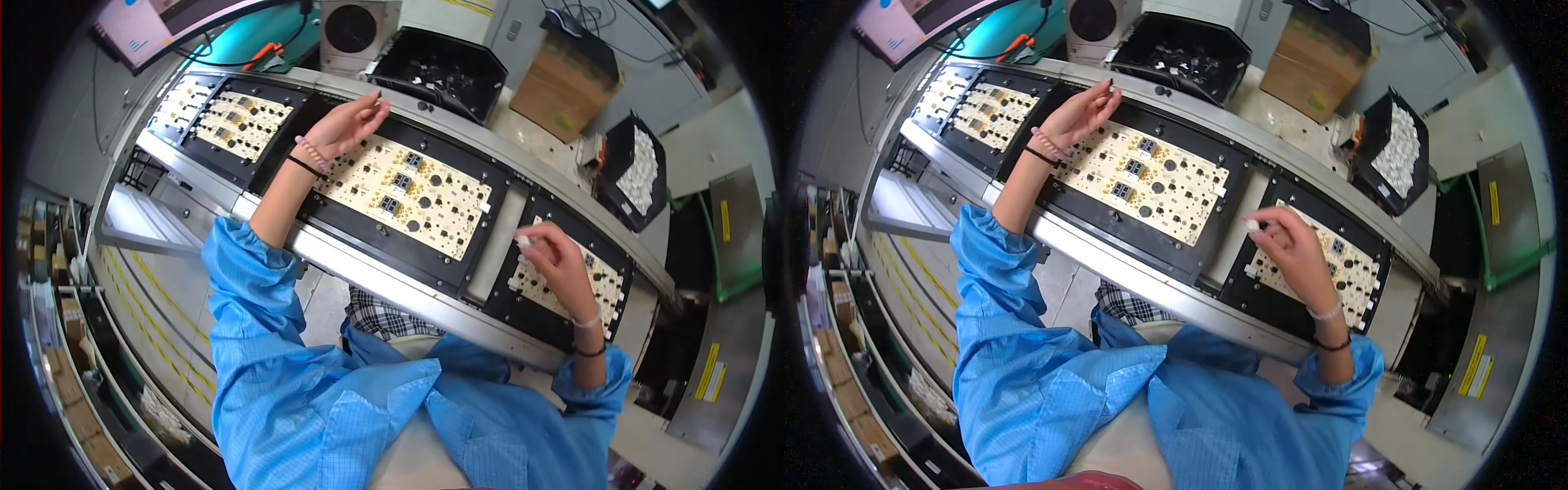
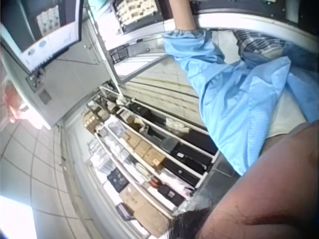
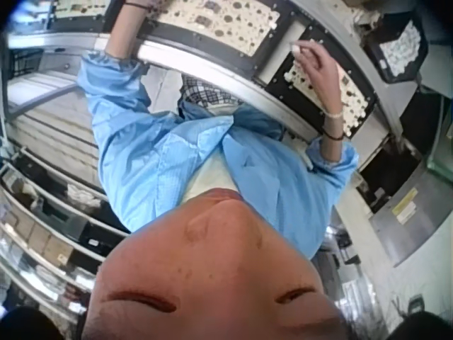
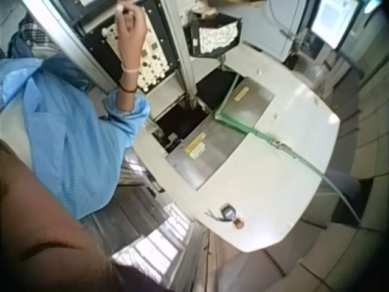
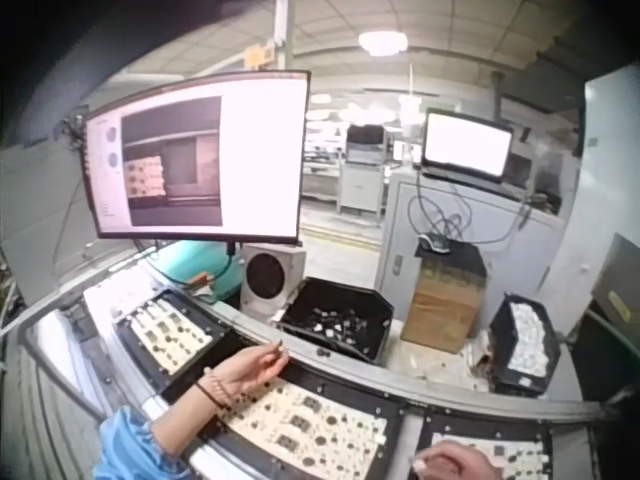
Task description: Assembling components onto printed circuit boards at a conveyor-fed manual station.
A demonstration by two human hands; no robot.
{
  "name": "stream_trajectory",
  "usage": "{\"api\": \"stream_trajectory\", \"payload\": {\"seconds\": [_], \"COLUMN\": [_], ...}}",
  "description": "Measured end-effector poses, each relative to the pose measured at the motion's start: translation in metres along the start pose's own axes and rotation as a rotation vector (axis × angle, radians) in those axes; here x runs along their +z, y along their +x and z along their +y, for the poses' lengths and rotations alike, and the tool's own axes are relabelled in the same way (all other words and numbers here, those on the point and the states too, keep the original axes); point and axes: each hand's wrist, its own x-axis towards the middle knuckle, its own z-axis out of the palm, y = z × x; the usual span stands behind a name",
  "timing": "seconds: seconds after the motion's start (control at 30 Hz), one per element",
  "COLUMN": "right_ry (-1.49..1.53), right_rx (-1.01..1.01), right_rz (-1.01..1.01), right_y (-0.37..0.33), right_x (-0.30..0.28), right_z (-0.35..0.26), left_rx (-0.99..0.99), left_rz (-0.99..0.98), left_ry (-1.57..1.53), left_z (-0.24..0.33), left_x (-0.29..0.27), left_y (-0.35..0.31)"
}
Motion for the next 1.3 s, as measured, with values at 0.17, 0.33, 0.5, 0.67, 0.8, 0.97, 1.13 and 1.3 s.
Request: {"api": "stream_trajectory", "payload": {"seconds": [0.17, 0.33, 0.5, 0.67, 0.8, 0.97, 1.13, 1.3], "right_ry": [-0.564, -0.742, -0.944, -1.018, -1.007, -1.015, -0.977, -0.858], "right_rx": [-0.329, -0.391, -0.399, -0.438, -0.475, -0.464, -0.422, -0.371], "right_rz": [0.126, 0.213, 0.21, 0.255, 0.28, 0.295, 0.246, 0.139], "right_y": [0.025, 0.032, 0.034, 0.035, 0.035, 0.034, 0.027, 0.016], "right_x": [0.043, 0.073, 0.077, 0.079, 0.077, 0.076, 0.075, 0.074], "right_z": [-0.003, 0.0, -0.002, -0.003, -0.001, 0.002, -0.001, -0.002], "left_rx": [-0.118, -0.055, -0.012, 0.024, 0.031, -0.012, 0.013, 0.016], "left_rz": [-0.186, -0.131, -0.123, -0.155, -0.139, -0.133, -0.186, -0.238], "left_ry": [-0.131, 0.006, 0.075, 0.039, 0.022, -0.086, -0.09, -0.09], "left_z": [-0.002, 0.0, 0.004, 0.004, 0.004, 0.005, 0.007, 0.013], "left_x": [-0.015, -0.01, 0.002, 0.001, -0.002, -0.007, -0.015, -0.022], "left_y": [0.009, 0.0, -0.008, -0.008, -0.007, -0.006, -0.003, -0.001]}}
